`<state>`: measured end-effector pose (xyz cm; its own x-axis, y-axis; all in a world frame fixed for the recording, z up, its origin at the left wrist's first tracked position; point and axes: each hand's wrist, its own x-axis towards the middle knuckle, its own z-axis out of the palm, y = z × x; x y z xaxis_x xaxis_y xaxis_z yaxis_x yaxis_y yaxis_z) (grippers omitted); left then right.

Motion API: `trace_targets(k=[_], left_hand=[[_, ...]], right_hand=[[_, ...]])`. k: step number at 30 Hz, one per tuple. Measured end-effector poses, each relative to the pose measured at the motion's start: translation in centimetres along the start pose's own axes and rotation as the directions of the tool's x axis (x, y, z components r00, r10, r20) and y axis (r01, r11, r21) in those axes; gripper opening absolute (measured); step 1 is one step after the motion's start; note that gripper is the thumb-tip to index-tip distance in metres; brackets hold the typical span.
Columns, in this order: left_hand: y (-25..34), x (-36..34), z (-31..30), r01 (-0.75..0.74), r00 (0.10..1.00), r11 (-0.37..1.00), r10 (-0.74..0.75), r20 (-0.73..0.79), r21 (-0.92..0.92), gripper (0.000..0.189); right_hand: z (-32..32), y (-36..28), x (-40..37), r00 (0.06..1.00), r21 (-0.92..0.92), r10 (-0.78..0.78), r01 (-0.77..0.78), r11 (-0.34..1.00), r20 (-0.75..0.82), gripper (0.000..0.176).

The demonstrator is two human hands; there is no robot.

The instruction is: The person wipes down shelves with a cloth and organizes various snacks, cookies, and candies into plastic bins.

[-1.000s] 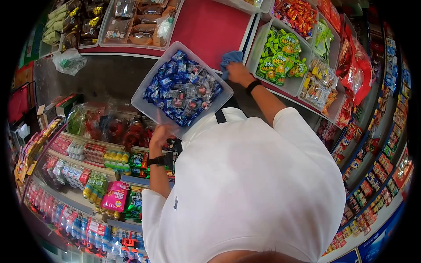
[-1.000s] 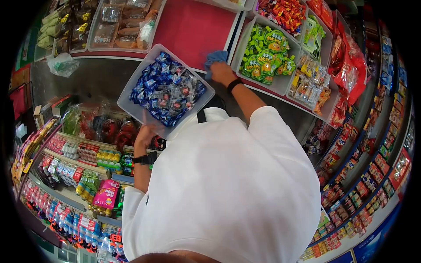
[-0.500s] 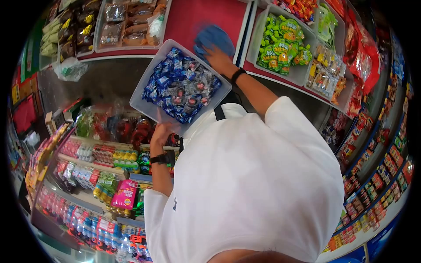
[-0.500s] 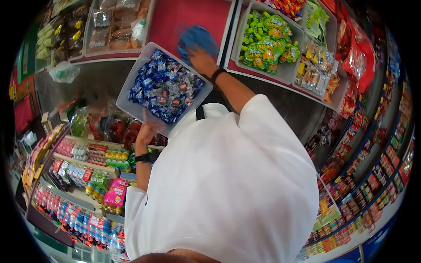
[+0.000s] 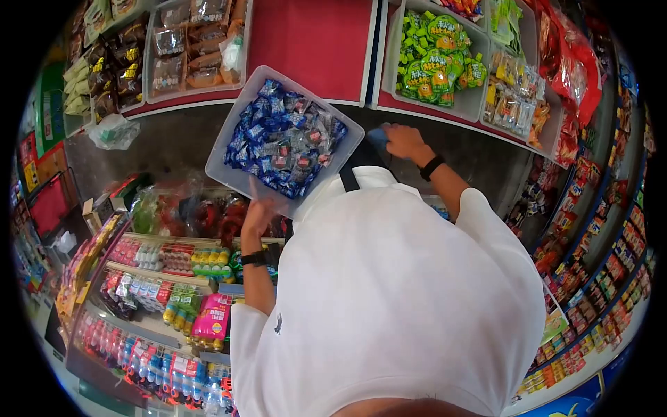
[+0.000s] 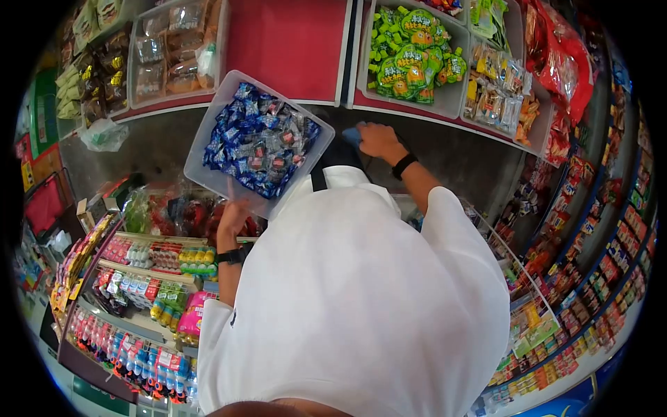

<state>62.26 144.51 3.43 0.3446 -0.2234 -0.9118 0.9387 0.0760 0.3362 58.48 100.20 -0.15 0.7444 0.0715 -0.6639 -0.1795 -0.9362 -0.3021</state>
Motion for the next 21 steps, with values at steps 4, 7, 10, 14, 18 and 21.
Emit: trace_targets(k=[4,7,10,14,18,21], left_hand=[[0.7,0.7,0.0,0.006,1.0,1.0,-0.006,0.002,0.023,0.086],[0.4,1.8,-0.7,-0.026,0.993,1.0,0.027,0.118,-0.01,0.093],[0.2,2.7,-1.1,0.016,0.993,0.998,-0.01,0.115,-0.057,0.093],[0.8,1.2,0.9,0.039,0.995,0.995,-0.031,0.093,-0.092,0.05],[4.1,-0.1,6.9,-0.004,0.993,0.995,0.016,0.116,-0.097,0.017],[3.2,2.9,7.7,0.032,0.984,0.992,-0.011,0.175,-0.12,0.02]], right_hand=[[-3.7,-2.5,0.3,0.999,0.16,0.039,-0.037,0.986,-0.012,0.042],[-6.5,-4.2,0.0,0.983,0.272,-0.134,0.096,0.957,0.125,0.047],[-8.6,-5.7,-0.2,0.942,0.37,-0.264,0.175,0.912,0.206,0.051],[-6.9,-6.5,-0.6,0.966,0.722,-0.256,0.192,0.665,-0.021,0.049],[-9.4,-7.2,-1.6,0.99,0.657,-0.116,0.037,0.753,0.077,0.059],[-11.5,-7.9,-2.3,0.971,0.341,-0.192,0.134,0.93,0.14,0.073]])
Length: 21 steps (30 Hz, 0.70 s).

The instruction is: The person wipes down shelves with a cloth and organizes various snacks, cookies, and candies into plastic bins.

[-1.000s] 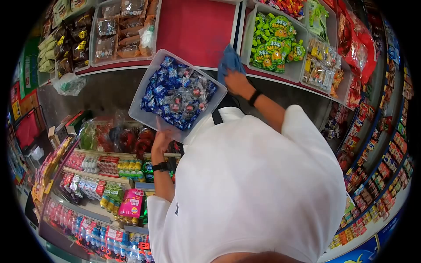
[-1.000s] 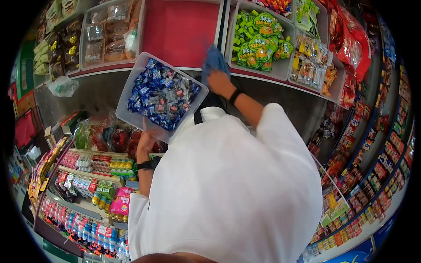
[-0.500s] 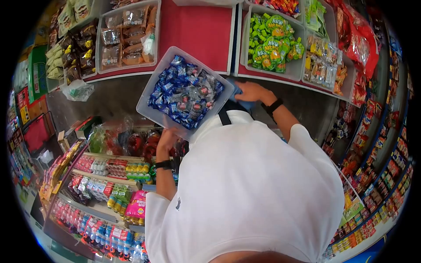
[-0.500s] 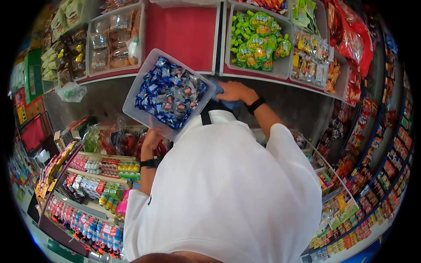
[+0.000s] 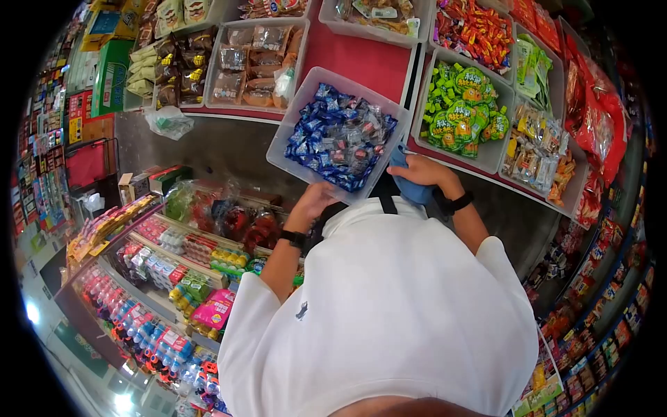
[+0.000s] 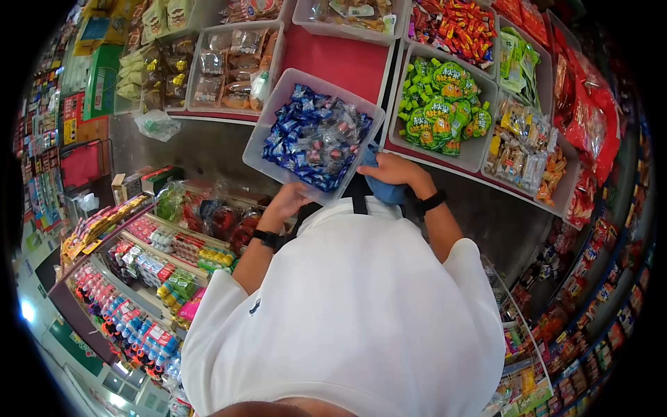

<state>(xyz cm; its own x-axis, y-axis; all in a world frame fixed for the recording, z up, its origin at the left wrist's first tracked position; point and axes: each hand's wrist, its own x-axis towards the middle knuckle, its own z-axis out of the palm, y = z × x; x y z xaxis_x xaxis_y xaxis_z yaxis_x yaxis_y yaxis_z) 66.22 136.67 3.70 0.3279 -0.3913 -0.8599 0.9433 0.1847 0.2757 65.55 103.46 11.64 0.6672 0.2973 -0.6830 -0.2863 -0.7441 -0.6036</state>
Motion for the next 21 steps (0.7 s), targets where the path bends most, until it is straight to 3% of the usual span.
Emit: trace_targets(k=[1,6,8,10,12,13,17,19,20,21], left_hand=[[-0.2,-0.5,-0.6,0.008,0.998,1.0,-0.007,0.056,-0.016,0.021],[0.3,1.2,3.2,0.01,0.999,0.998,-0.007,0.054,-0.054,0.022],[0.7,-0.2,3.7,-0.095,0.994,0.994,0.098,0.057,-0.059,0.02],[0.2,3.4,3.1,-0.11,0.991,0.99,0.116,0.06,-0.093,0.017],[0.7,4.4,4.7,-0.157,0.984,0.98,0.165,0.062,-0.121,0.013],[1.2,5.0,5.5,-0.16,0.982,0.98,0.17,0.077,-0.119,0.013],[3.3,5.1,7.2,-0.183,0.979,0.974,0.193,0.066,-0.131,0.012],[4.4,6.5,8.1,-0.187,0.979,0.978,0.192,0.061,-0.09,0.013],[5.0,7.2,8.5,-0.165,0.984,0.981,0.17,0.043,-0.099,0.012],[5.6,7.4,9.1,-0.174,0.983,0.98,0.179,0.048,-0.099,0.012]], right_hand=[[0.7,-1.7,-0.8,1.0,-0.002,-0.001,0.001,1.0,-0.014,0.073],[-1.9,-2.4,-2.5,0.999,-0.063,0.001,-0.004,0.998,-0.052,0.059],[-0.5,-2.6,-2.4,0.996,-0.093,-0.02,0.012,0.996,-0.09,0.059],[-0.2,-0.5,-1.3,0.993,-0.089,-0.034,0.024,0.996,-0.116,0.059],[-0.6,0.5,-0.9,0.945,-0.05,-0.114,0.103,0.993,-0.308,0.062],[-0.9,0.8,-0.6,0.941,-0.059,-0.111,0.097,0.994,-0.32,0.062],[-0.4,-1.0,-1.2,0.943,-0.014,-0.071,0.07,0.997,-0.324,0.069],[-1.6,-3.3,-2.7,0.981,-0.042,-0.032,0.025,0.999,-0.19,0.066],[0.8,-0.4,-0.7,0.923,-0.157,-0.197,0.152,0.976,-0.33,0.063],[0.5,-1.2,-1.2,0.92,-0.165,-0.203,0.154,0.974,-0.335,0.063]])
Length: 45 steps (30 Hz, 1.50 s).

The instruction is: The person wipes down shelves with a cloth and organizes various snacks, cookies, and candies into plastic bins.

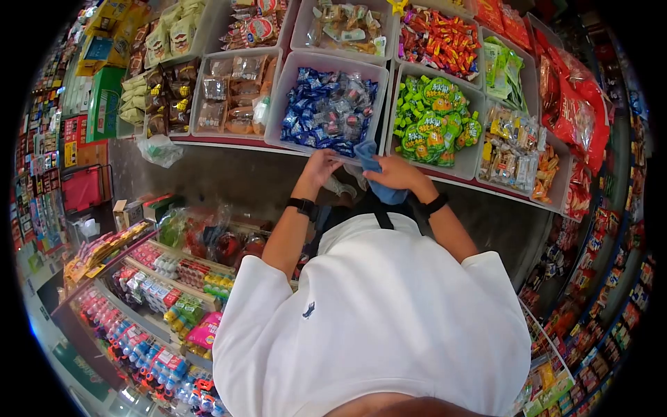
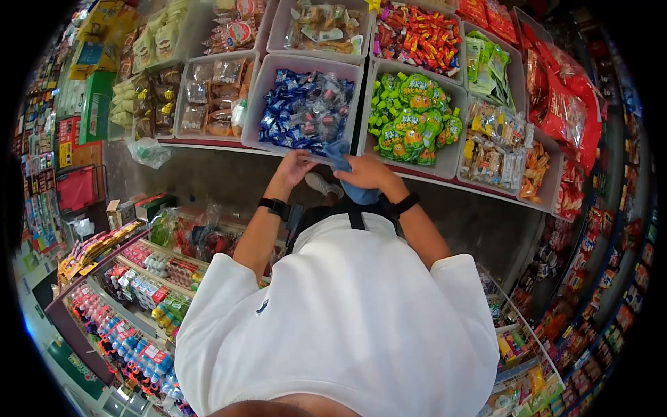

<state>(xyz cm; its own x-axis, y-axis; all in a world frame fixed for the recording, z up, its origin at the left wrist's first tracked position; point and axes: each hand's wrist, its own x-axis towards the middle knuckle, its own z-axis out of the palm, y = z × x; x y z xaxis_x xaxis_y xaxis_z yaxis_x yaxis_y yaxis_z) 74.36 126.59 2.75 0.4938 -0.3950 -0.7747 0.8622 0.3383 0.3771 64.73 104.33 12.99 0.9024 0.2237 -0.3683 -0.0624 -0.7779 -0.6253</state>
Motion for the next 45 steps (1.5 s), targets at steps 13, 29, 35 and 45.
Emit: trace_targets(k=[13,29,35,45], left_hand=[[-0.7,-0.7,-2.6,0.155,0.948,0.897,-0.253,0.194,0.413,0.051],[4.3,-12.1,-3.7,-0.19,0.918,0.872,-0.005,0.397,0.451,0.055],[7.3,-8.6,-5.4,-0.712,0.675,0.339,0.086,0.733,0.615,0.038],[17.0,-9.0,-14.6,-0.669,0.735,0.192,0.021,0.678,0.718,0.025]], right_hand=[[-4.1,-6.3,0.9,0.987,0.403,-0.142,0.159,0.901,-0.072,0.043],[0.8,-11.2,8.5,0.916,0.369,-0.393,0.338,0.865,0.081,0.038],[1.5,-11.9,9.3,0.975,0.284,-0.224,0.215,0.934,-0.001,0.035],[7.3,-20.8,15.3,0.993,0.074,0.016,-0.007,0.997,-0.121,0.05]])
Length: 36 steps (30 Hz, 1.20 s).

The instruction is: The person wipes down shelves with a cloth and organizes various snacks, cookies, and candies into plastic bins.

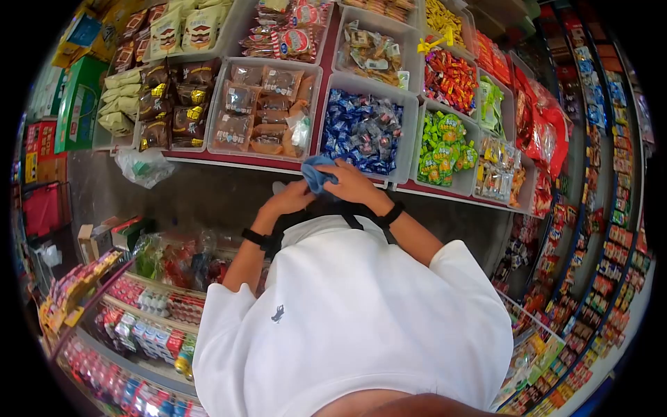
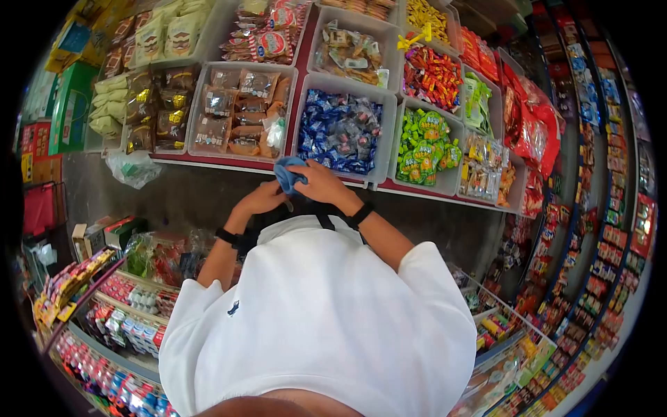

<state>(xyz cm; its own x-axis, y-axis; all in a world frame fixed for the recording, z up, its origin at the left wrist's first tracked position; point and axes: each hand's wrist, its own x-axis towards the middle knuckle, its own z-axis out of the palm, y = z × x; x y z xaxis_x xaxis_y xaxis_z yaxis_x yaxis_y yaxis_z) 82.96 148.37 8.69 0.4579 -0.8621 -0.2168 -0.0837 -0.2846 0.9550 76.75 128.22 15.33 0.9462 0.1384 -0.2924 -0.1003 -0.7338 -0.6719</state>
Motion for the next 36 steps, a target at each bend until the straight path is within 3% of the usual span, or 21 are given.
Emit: trace_targets(k=[1,3,4,6,7,9,10,17,19,21,25,27,29,30,32,33,35,36], left_hand=[[-0.8,-0.8,-1.4,0.152,0.988,0.988,-0.151,-0.032,0.021,0.026],[-4.9,-2.2,-3.8,0.165,0.978,0.986,-0.159,-0.136,0.034,0.024],[-5.9,-3.0,-5.1,0.162,0.979,0.986,-0.157,-0.128,0.031,0.024],[-7.2,-4.7,-7.4,0.326,0.912,0.944,-0.33,-0.244,-0.058,0.029],[-7.6,-5.2,-8.5,0.327,0.914,0.944,-0.33,-0.237,-0.053,0.029],[-7.3,-6.0,-10.1,0.404,0.819,0.839,-0.509,-0.263,-0.364,0.034],[-7.0,-6.2,-10.5,0.382,0.805,0.831,-0.514,-0.295,-0.405,0.036],[-5.9,-3.7,-9.9,0.347,0.75,0.837,-0.519,-0.41,-0.424,0.04],[-3.6,-2.2,-8.6,0.301,0.706,0.792,-0.56,-0.434,-0.532,0.045],[-3.9,-0.9,-8.4,0.302,0.666,0.68,-0.652,-0.362,-0.669,0.047],[-6.2,-0.4,-8.0,0.241,0.661,0.635,-0.661,-0.355,-0.734,0.041],[-7.2,-0.6,-8.3,0.204,0.658,0.599,-0.67,-0.345,-0.774,0.047],[-7.7,0.3,-9.2,0.184,0.58,0.34,-0.795,-0.178,-0.922,0.056],[-7.0,0.6,-9.6,0.194,0.585,0.342,-0.793,-0.171,-0.919,0.056],[-5.9,1.7,-10.3,0.073,0.481,0.159,-0.871,-0.105,-0.985,0.049],[-7.0,1.8,-10.8,0.084,0.492,0.157,-0.865,-0.096,-0.984,0.049],[-9.7,1.8,-11.4,0.036,0.728,0.234,-0.672,-0.134,-0.972,0.048],[-10.6,1.7,-10.6,0.012,0.742,0.414,-0.614,-0.269,-0.91,0.044]], right_hand=[[0.7,-0.4,0.7,1.0,0.001,0.016,-0.016,1.0,-0.006,0.05],[0.9,-1.9,2.0,0.93,-0.042,0.086,-0.108,0.993,-0.357,0.046],[1.7,-1.2,2.8,0.878,-0.117,0.005,-0.07,0.991,-0.478,0.045],[2.1,-0.8,3.7,0.862,-0.148,0.001,-0.088,0.985,-0.507,0.045],[2.1,-0.5,4.5,0.847,-0.179,-0.013,-0.098,0.979,-0.531,0.046],[2.3,0.4,6.1,0.871,-0.111,0.05,-0.119,0.987,-0.489,0.045],[2.5,0.8,6.7,0.893,-0.046,0.107,-0.141,0.989,-0.438,0.045],[0.8,1.9,9.8,0.869,0.046,0.104,-0.093,0.995,-0.484,0.043],[-0.2,2.5,10.6,0.849,0.075,0.137,-0.115,0.991,-0.511,0.043],[-1.4,3.5,12.0,0.842,0.084,0.109,-0.076,0.994,-0.529,0.043],[-2.0,5.4,11.6,0.89,0.247,0.148,-0.041,0.968,-0.432,0.045],[-2.3,6.4,10.7,0.928,0.29,0.097,0.012,0.957,-0.359,0.044],[-2.2,7.1,9.3,0.926,0.274,0.085,0.021,0.961,-0.368,0.042],[-2.1,7.0,8.1,0.933,0.24,0.107,-0.023,0.971,-0.344,0.041],[-0.9,8.4,6.5,0.927,0.116,0.144,-0.11,0.987,-0.347,0.039],[-1.4,8.0,5.4,0.921,0.112,0.154,-0.122,0.986,-0.357,0.039],[-2.0,7.0,3.3,0.956,0.163,0.219,-0.188,0.969,-0.196,0.038],[-1.4,7.5,2.5,0.953,0.215,0.185,-0.134,0.967,-0.238,0.039]])
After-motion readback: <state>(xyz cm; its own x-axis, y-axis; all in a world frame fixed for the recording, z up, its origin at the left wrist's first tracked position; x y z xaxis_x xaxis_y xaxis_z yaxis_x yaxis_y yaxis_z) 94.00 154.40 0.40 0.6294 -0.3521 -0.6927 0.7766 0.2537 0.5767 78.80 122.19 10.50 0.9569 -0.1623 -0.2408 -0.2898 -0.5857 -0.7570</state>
